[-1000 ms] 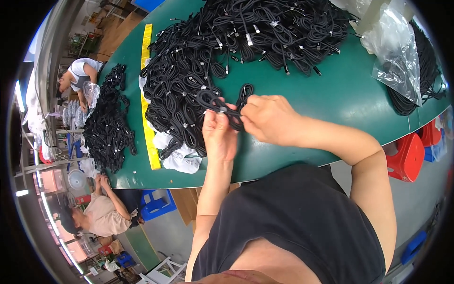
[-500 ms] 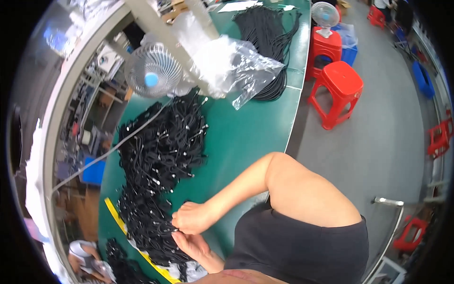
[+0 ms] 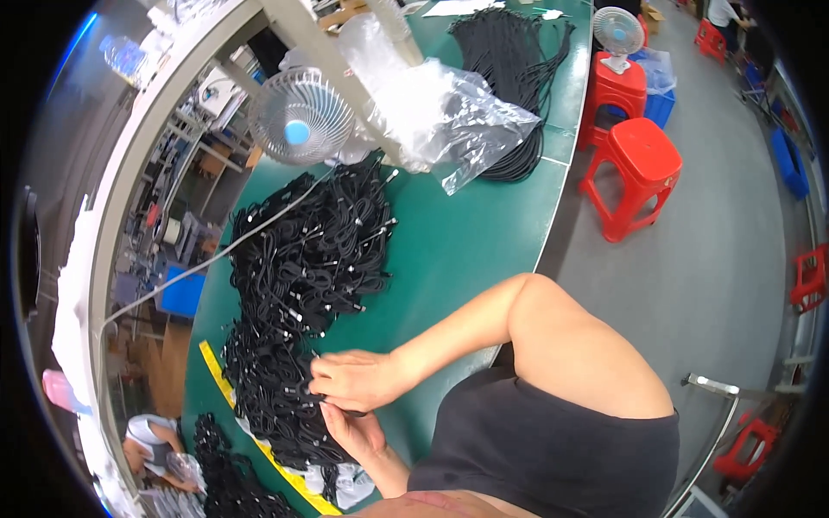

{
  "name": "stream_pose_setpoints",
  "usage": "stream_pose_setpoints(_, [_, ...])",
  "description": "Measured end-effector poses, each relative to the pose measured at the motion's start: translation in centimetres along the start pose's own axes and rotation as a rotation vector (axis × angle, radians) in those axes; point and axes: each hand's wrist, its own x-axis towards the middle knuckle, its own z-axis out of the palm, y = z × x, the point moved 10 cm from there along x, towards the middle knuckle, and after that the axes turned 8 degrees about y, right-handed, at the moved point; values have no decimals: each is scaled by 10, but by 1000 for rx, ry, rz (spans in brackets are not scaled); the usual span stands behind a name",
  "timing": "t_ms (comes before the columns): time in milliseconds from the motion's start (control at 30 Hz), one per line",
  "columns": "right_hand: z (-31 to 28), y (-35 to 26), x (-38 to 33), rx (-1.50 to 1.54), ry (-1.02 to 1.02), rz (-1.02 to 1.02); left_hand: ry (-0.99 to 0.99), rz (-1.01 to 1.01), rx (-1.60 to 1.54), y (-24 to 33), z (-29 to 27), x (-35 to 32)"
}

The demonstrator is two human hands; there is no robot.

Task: Bundling black electronic cables with white ties at a workbench.

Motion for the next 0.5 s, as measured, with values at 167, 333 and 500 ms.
stream_pose_setpoints(167, [5, -11, 8, -402, -128, -361, -64, -173, 156, -5, -6, -20])
stream_pose_setpoints(333, [-9, 0, 3, -492, -257, -393, 103, -265, 331, -15, -11, -9])
stream_pose_setpoints(500, [-2, 16, 5, -231, -273, -108, -36, -261, 285, -21, -18, -19])
